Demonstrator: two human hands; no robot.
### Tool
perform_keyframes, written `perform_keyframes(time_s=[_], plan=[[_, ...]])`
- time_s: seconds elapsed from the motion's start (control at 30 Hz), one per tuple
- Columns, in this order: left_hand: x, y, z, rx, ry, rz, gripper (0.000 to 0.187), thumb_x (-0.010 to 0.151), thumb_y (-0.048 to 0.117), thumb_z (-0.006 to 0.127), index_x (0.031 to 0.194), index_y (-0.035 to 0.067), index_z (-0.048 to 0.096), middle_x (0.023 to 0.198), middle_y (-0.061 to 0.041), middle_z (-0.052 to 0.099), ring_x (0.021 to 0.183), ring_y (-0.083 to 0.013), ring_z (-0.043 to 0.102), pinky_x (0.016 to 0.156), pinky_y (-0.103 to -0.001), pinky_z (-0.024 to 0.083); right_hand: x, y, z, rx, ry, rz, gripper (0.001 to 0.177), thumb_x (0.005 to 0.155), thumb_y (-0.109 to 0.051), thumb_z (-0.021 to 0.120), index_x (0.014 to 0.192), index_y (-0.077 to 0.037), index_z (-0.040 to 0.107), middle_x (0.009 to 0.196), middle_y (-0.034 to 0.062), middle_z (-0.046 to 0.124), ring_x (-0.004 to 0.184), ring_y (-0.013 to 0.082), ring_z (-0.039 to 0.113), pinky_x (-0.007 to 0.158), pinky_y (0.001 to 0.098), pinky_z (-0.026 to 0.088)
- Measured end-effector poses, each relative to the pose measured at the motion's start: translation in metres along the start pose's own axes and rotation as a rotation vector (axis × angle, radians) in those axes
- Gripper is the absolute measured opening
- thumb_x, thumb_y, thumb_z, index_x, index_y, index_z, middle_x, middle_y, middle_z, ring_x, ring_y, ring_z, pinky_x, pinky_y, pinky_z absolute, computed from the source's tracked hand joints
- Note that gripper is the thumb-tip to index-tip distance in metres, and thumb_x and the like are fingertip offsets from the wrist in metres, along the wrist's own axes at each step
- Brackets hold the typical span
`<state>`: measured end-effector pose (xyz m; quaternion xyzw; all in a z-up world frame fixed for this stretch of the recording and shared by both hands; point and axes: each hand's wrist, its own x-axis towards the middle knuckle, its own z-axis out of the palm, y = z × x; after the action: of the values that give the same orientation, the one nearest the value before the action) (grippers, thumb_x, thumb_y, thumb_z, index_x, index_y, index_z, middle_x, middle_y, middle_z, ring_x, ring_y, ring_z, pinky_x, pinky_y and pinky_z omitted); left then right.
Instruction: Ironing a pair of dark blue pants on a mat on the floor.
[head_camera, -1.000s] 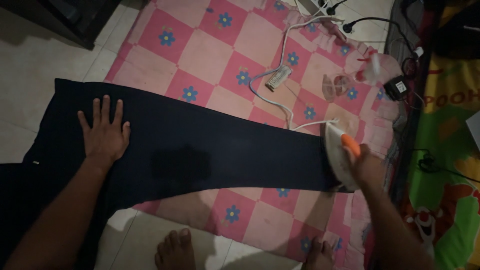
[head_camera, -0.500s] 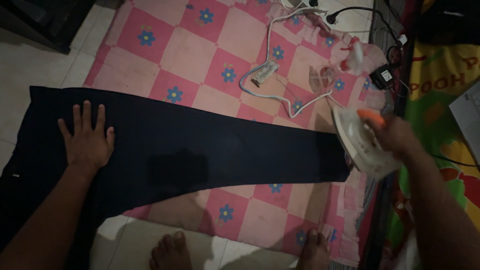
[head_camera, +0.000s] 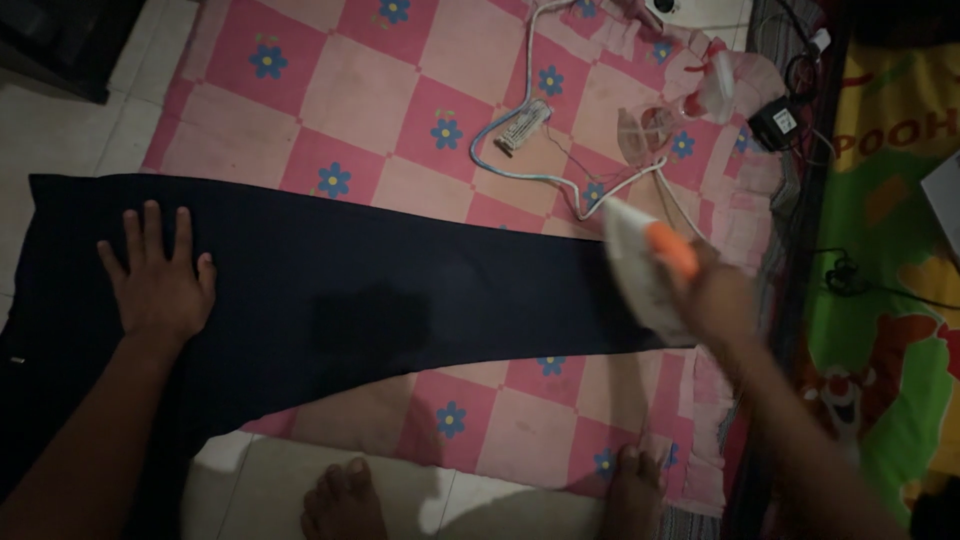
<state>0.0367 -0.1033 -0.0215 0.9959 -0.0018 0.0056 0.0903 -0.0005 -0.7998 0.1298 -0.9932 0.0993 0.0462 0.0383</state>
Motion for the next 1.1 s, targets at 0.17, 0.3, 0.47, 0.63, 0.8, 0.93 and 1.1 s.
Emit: perform_keyframes(time_s=[0.17, 0.3, 0.47, 0.63, 0.8, 0.93, 1.1], plan=[[-0.002, 0.007, -0.009, -0.035, 0.006, -0.001, 0.069, 0.104, 0.043, 0.033, 0.165, 0.012, 0.028, 0.173, -0.022, 0.016, 0.161, -0.0414, 0.009, 0.124, -0.069, 0.003, -0.015, -0.069, 0.041, 0.095, -0.020, -0.180, 0.049, 0.092, -0.059, 0.064, 0.105, -0.012, 0.065, 0.075, 0.0201, 0.071, 0.065, 0.0436, 0.070, 0.057, 0.0548, 0.054], [-0.003, 0.004, -0.005, -0.039, 0.010, 0.009, 0.070, 0.103, 0.042, 0.034, 0.165, 0.011, 0.029, 0.172, -0.023, 0.017, 0.160, -0.0426, 0.009, 0.123, -0.069, 0.003, -0.031, -0.115, 0.050, 0.092, -0.124, -0.319, 0.049, 0.091, -0.060, 0.063, 0.101, -0.012, 0.063, 0.072, 0.0180, 0.071, 0.064, 0.0423, 0.070, 0.054, 0.0532, 0.054], [-0.004, 0.002, -0.007, -0.062, -0.005, 0.011, 0.069, 0.104, 0.043, 0.033, 0.165, 0.011, 0.029, 0.173, -0.023, 0.017, 0.160, -0.0431, 0.009, 0.123, -0.070, 0.003, -0.035, -0.106, 0.053, 0.022, -0.192, -0.339, 0.052, 0.091, -0.062, 0.062, 0.103, -0.011, 0.062, 0.074, 0.0179, 0.072, 0.066, 0.0418, 0.072, 0.054, 0.0530, 0.055], [-0.004, 0.000, 0.002, -0.061, 0.044, -0.001, 0.070, 0.104, 0.044, 0.032, 0.166, 0.013, 0.028, 0.174, -0.022, 0.017, 0.162, -0.0416, 0.009, 0.125, -0.069, 0.002, -0.028, -0.063, 0.055, -0.054, -0.189, -0.197, 0.052, 0.092, -0.062, 0.060, 0.106, -0.012, 0.062, 0.077, 0.0192, 0.073, 0.070, 0.0421, 0.073, 0.058, 0.0532, 0.056], [-0.005, 0.003, -0.002, -0.087, 0.042, 0.001, 0.069, 0.105, 0.043, 0.032, 0.166, 0.012, 0.028, 0.174, -0.022, 0.017, 0.162, -0.0422, 0.009, 0.125, -0.069, 0.001, -0.022, -0.024, 0.045, -0.136, -0.238, 0.098, 0.056, 0.094, -0.064, 0.058, 0.114, -0.011, 0.061, 0.080, 0.0247, 0.073, 0.072, 0.0441, 0.074, 0.062, 0.0543, 0.058], [-0.005, 0.002, -0.002, -0.086, 0.038, 0.006, 0.069, 0.105, 0.043, 0.032, 0.167, 0.012, 0.027, 0.174, -0.023, 0.017, 0.162, -0.0423, 0.008, 0.125, -0.070, 0.001, -0.022, 0.008, 0.045, -0.141, -0.191, 0.127, 0.056, 0.097, -0.062, 0.058, 0.114, -0.009, 0.061, 0.083, 0.0269, 0.073, 0.076, 0.0466, 0.073, 0.066, 0.0561, 0.057], [-0.005, 0.007, -0.008, -0.102, 0.023, 0.010, 0.068, 0.108, 0.045, 0.029, 0.167, 0.010, 0.027, 0.173, -0.025, 0.017, 0.162, -0.0436, 0.008, 0.124, -0.070, 0.000, -0.017, 0.036, 0.053, -0.181, -0.074, 0.182, 0.062, 0.103, -0.058, 0.056, 0.131, -0.003, 0.057, 0.083, 0.0315, 0.071, 0.075, 0.0487, 0.072, 0.065, 0.0556, 0.058]])
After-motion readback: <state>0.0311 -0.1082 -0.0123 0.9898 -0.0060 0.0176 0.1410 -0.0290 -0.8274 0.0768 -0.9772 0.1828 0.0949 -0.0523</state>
